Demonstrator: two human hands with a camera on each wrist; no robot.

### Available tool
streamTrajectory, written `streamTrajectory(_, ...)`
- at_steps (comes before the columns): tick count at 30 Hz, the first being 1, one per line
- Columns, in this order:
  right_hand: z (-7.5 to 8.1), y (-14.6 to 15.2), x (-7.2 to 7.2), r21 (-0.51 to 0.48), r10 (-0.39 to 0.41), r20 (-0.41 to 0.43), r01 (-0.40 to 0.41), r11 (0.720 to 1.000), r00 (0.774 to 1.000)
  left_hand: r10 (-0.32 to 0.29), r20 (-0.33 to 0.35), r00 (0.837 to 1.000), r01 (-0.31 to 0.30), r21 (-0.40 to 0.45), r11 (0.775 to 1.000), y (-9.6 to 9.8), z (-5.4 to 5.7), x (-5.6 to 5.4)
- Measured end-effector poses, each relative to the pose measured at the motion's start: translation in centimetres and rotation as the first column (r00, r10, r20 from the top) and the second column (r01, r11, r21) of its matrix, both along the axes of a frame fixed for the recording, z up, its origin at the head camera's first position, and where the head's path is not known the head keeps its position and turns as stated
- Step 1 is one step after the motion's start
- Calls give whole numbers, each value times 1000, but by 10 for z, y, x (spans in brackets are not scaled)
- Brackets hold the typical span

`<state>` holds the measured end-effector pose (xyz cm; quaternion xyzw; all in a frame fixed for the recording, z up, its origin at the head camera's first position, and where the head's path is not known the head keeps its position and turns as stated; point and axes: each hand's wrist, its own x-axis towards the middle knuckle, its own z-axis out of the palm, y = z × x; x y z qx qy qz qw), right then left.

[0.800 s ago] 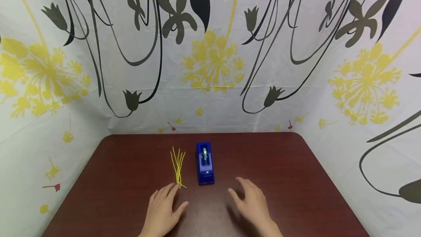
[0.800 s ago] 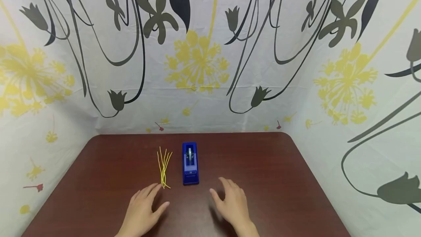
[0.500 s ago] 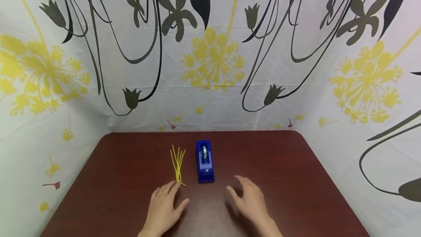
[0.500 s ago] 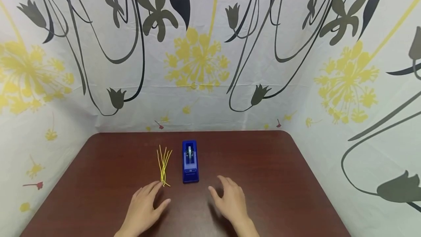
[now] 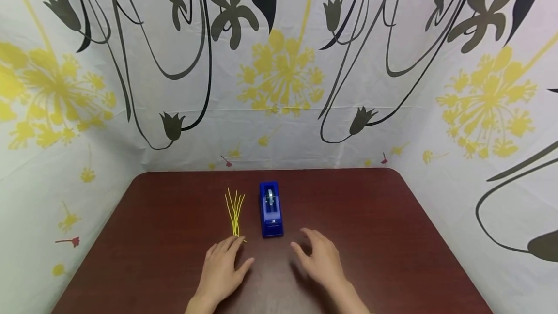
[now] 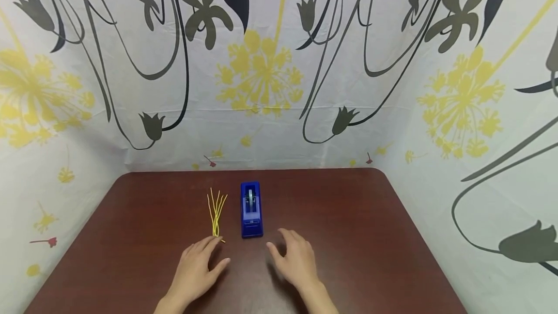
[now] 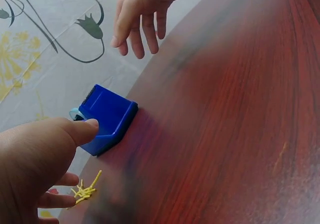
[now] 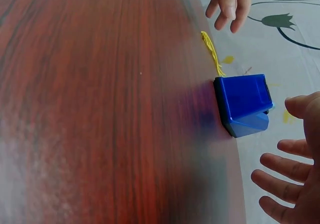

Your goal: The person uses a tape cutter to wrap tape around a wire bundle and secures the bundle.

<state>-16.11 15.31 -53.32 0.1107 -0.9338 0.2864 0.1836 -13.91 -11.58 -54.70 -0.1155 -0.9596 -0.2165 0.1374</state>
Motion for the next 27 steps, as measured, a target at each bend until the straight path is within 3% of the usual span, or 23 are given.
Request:
streamTrajectory(9,-1,-5,-4,-25,27,17,-27,999,999,-7,25,1000,7,5,1000,1,-1,-1)
streamTrajectory(27,-3,-13,-7,-29,35,25,-34,999,999,-37,-13,999,37,43,998,12,-1,-7)
